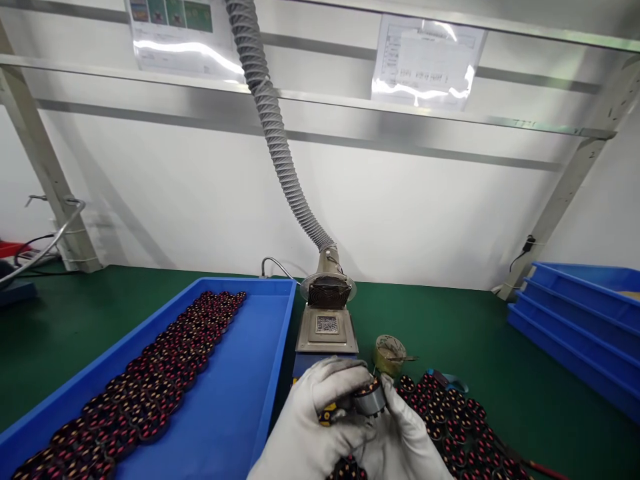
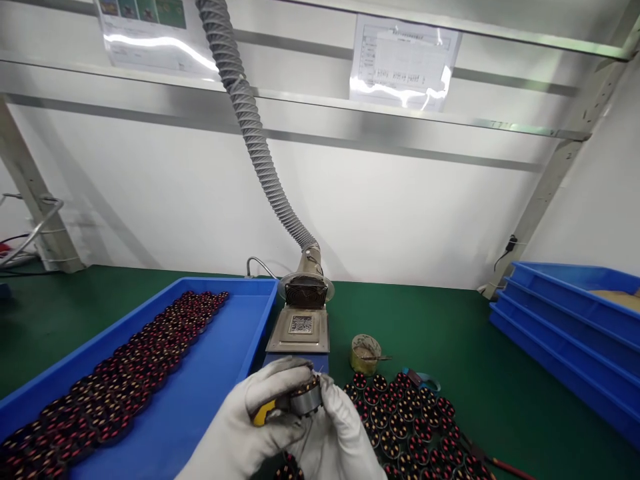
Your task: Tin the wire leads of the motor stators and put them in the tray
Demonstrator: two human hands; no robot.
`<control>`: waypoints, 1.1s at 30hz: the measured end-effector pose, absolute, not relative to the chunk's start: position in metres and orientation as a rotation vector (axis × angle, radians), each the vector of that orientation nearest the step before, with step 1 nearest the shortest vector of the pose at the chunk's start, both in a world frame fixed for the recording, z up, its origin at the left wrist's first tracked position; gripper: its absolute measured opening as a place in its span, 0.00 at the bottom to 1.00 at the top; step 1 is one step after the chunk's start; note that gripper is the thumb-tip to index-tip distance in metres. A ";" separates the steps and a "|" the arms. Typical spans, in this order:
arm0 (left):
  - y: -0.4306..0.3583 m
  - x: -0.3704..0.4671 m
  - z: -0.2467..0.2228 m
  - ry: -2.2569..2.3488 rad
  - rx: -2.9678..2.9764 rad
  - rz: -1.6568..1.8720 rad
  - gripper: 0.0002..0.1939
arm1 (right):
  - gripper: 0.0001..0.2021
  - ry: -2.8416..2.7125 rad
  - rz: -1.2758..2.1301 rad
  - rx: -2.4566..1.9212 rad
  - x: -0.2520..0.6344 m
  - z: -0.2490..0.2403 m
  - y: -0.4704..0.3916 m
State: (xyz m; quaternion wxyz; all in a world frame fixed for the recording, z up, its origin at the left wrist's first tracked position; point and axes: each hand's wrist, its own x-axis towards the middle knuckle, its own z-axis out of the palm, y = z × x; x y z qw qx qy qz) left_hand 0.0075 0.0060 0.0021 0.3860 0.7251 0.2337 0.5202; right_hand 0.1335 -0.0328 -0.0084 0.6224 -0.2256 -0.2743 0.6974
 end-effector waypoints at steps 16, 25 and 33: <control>0.000 0.000 0.016 0.702 1.450 1.284 0.10 | 0.10 -0.822 1.314 -0.630 0.134 -0.029 -0.020; -0.003 -0.002 0.014 0.706 1.126 1.281 0.16 | 0.14 -1.043 0.227 -0.873 0.114 -0.049 -0.021; -0.002 0.021 -0.004 0.584 0.668 1.461 0.12 | 0.18 -1.248 -0.317 -0.841 0.111 -0.048 -0.026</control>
